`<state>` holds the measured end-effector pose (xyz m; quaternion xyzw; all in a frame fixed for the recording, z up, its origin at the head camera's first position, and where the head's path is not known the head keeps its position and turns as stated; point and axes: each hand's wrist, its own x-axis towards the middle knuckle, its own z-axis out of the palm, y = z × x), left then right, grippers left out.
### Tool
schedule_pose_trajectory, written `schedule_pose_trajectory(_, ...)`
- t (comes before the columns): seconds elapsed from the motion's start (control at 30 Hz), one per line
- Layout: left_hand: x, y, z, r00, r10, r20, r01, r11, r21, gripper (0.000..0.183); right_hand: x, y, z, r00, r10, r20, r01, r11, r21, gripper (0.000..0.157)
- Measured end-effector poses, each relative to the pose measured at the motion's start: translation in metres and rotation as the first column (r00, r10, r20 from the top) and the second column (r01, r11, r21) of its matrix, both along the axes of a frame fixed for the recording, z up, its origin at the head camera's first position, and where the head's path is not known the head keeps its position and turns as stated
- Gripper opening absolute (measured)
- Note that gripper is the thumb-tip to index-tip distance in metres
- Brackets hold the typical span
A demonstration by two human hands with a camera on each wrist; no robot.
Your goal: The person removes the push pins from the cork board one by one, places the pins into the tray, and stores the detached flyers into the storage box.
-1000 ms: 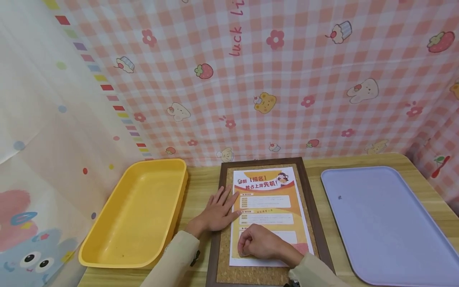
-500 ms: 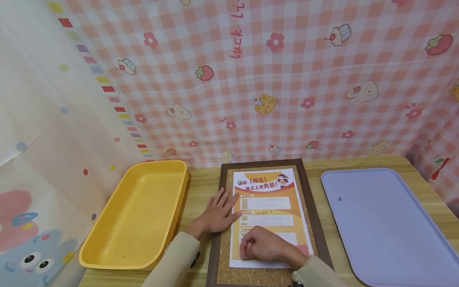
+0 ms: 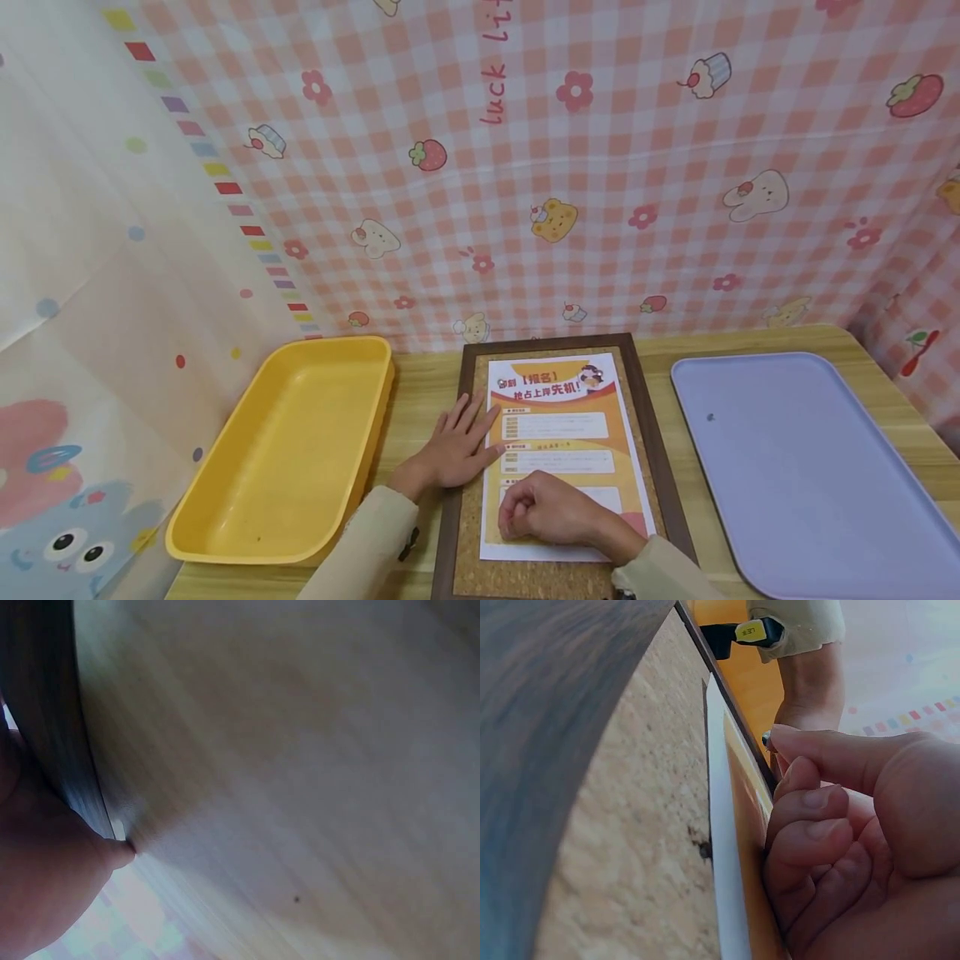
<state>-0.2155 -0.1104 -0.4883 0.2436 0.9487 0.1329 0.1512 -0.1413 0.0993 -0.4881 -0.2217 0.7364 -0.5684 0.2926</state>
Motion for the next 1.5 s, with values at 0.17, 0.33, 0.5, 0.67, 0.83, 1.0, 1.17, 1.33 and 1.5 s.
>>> schedule_pose_trajectory(0.17,0.0,0.0,0.001,1.0,-0.003,-0.001,0.003,1.0,0.002,0.067,0.0,0.0,0.002,1.0,0.013,-0.002,-0.013,1.0,-0.017,0.005)
schedule_pose_trajectory(0.33,0.0,0.0,0.001,1.0,-0.003,-0.003,0.003,1.0,0.005,0.067,0.001,0.001,0.005,1.0,0.024,-0.002,-0.024,0.999,-0.028,0.004)
schedule_pose_trajectory(0.5,-0.001,0.0,0.0,1.0,-0.004,0.0,0.004,1.0,0.006,0.067,0.001,0.003,0.009,1.0,0.016,-0.008,-0.016,1.0,-0.018,0.006)
schedule_pose_trajectory(0.67,-0.001,0.0,-0.001,1.0,-0.002,0.0,0.002,1.0,0.002,0.067,0.001,0.005,0.011,1.0,0.001,-0.01,-0.001,1.0,-0.021,0.002)
schedule_pose_trajectory(0.83,0.0,0.001,-0.001,1.0,0.004,0.006,-0.004,1.0,0.003,0.067,0.0,0.01,0.015,0.999,0.007,-0.048,-0.008,1.0,-0.026,0.007)
schedule_pose_trajectory(1.0,-0.001,0.0,-0.002,1.0,0.009,0.005,-0.009,1.0,0.004,0.068,-0.003,0.019,0.022,0.998,-0.002,-0.064,0.001,1.0,-0.016,0.012)
schedule_pose_trajectory(1.17,-0.001,0.0,-0.005,1.0,0.005,0.002,-0.005,1.0,0.004,0.067,-0.003,0.028,0.029,0.998,-0.02,-0.055,0.019,1.0,-0.019,0.013)
schedule_pose_trajectory(1.33,-0.001,0.0,-0.005,1.0,0.004,0.004,-0.004,1.0,0.006,0.067,-0.001,0.038,0.036,0.997,-0.053,-0.047,0.052,0.998,-0.03,0.013)
schedule_pose_trajectory(1.5,-0.001,-0.001,-0.003,1.0,-0.002,0.011,0.002,1.0,0.015,0.067,0.0,0.049,0.043,0.995,-0.081,-0.062,0.078,0.996,-0.043,0.011)
